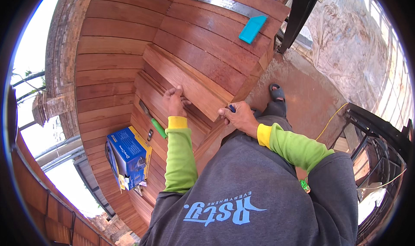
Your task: The person fits wooden planks into a curved wooden structure, using a pencil to mark alignment points on the wood. They repeatedly position the planks, mark them, and then remove them to continue the process.
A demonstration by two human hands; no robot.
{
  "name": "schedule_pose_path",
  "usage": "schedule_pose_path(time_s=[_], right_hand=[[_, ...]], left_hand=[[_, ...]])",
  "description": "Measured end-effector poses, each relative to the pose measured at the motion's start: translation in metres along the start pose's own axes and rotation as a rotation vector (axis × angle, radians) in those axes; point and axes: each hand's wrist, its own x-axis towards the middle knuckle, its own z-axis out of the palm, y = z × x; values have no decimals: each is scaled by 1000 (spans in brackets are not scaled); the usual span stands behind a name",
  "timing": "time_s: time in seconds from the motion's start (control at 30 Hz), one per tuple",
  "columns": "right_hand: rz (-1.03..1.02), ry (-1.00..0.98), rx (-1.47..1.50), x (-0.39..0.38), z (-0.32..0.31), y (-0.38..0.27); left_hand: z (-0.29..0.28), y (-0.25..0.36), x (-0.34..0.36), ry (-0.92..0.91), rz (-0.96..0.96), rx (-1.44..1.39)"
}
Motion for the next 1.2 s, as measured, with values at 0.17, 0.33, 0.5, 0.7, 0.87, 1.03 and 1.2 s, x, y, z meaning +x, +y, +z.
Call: schedule_pose_path(time_s=[0.17,0.33,0.5,0.7,0.87,1.03,1.2], right_hand=[[64,36,-1,-3,3,-7],[73,42,88,-2,8,-7],[65,26,63,-3,9,-7],[78,10,46,-4,10,-6],[105,1,32,-6,10,-10],[104,6,63,-6,10,-10],[113,14,100,-5,10,-6]], left_hand=[[-4,-5,5,-7,-14,-33],[-3,-5,6,-19,-1,-62],[-7,-12,14,-30,17,-62],[-9,-10,10,-51,32,-83],[-8,-8,8,-60,14,-106],[-7,-7,6,-53,25,-120],[-9,-9,7,-58,7,-112]])
